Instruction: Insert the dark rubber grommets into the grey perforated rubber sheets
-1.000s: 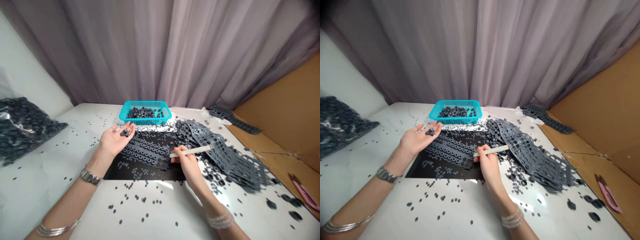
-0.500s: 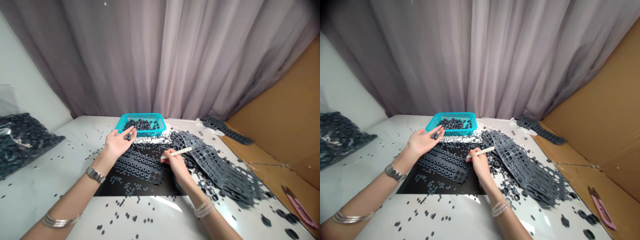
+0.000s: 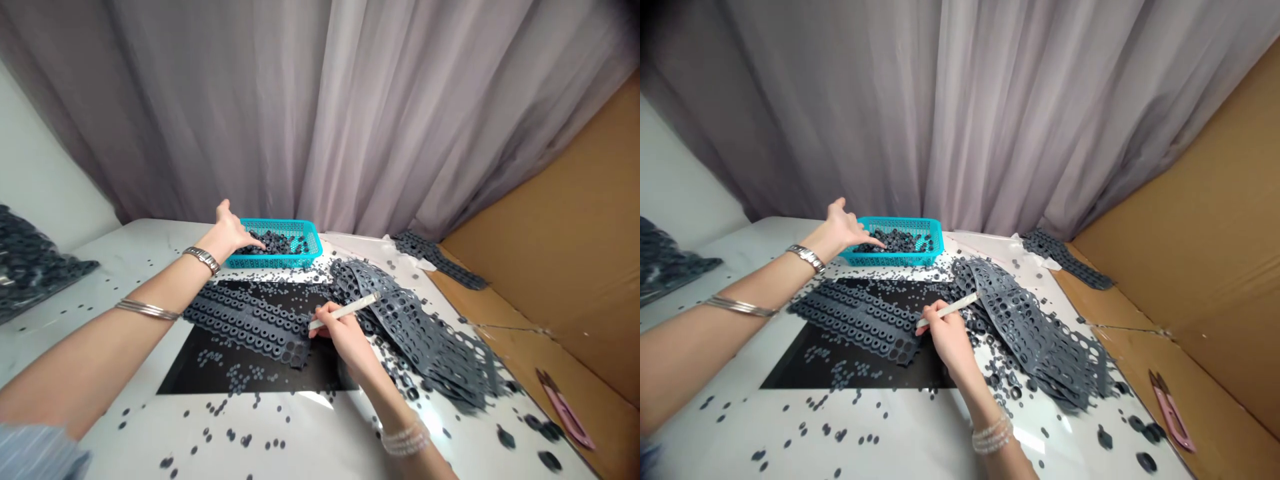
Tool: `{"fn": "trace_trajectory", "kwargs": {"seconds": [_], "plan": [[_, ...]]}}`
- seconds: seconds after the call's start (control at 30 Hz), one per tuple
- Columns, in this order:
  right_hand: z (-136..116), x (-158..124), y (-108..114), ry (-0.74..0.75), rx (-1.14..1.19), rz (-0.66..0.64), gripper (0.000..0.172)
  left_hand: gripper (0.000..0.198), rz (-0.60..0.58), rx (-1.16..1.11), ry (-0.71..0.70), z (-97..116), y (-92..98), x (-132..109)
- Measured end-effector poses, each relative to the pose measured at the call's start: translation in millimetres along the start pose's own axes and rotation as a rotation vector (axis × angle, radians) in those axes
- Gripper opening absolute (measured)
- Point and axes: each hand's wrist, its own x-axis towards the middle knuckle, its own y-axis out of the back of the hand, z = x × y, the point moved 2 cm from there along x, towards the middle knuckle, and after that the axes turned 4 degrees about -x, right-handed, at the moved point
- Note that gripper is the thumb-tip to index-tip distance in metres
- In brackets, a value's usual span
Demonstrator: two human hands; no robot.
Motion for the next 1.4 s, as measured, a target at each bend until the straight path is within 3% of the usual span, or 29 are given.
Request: {"fn": "trace_trajectory", "kwargs": {"seconds": [0.1, 0.2, 0.27, 0.37, 0.5, 0.67, 0.73, 0.93, 1.07, 1.17, 1.3, 1.4], "plan": [[-4, -3, 0, -0.019, -0.001, -0.012, 0.025, 0.067, -0.067, 0.060, -0.091, -7, 19.1, -10], [-10, -7, 2, -0.058, 0.010, -0.031, 0.025, 0.038, -0.196, 0.263, -0.240, -27, 43.1, -28], [-14, -8, 4, -0.093, 0.017, -0.033, 0.022, 0.023, -0.354, 0.504, -0.296, -48, 58.1, -44], [-19, -9, 6, -0.146, 0.072, -0.021, 0.019, 0.023, -0.675, 0.903, -0.417, -84, 71.6, -67], [-22, -9, 16, -0.146, 0.136, 0.093, 0.016, 0.020, -1.010, 1.269, -0.597, -127, 67.0, -80], [-29, -10, 34, 0.014, 0.118, 0.310, 0.014, 0.013, -1.184, 1.490, -0.609, -152, 47.8, -72], [-28, -11, 34, 0.045, 0.106, 0.329, 0.014, 0.013, -1.171, 1.477, -0.614, -155, 39.7, -66], [-18, -12, 15, 0.127, -0.060, 0.273, 0.020, 0.014, -0.949, 1.354, -0.726, -142, 28.1, -58], [-12, -14, 4, 0.178, -0.309, 0.162, 0.027, 0.008, -0.963, 1.248, -0.603, -122, 55.8, -75], [-9, -15, -1, 0.177, -0.440, 0.136, 0.030, 0.016, -0.960, 1.113, -0.493, -121, 85.7, -85], [-6, -16, -5, 0.185, -0.490, 0.110, 0.031, 0.018, -0.727, 0.790, -0.387, -131, 110.6, -83], [-5, -16, -6, 0.193, -0.486, 0.089, 0.030, 0.014, -0.644, 0.639, -0.225, -139, 114.9, -76]]}}
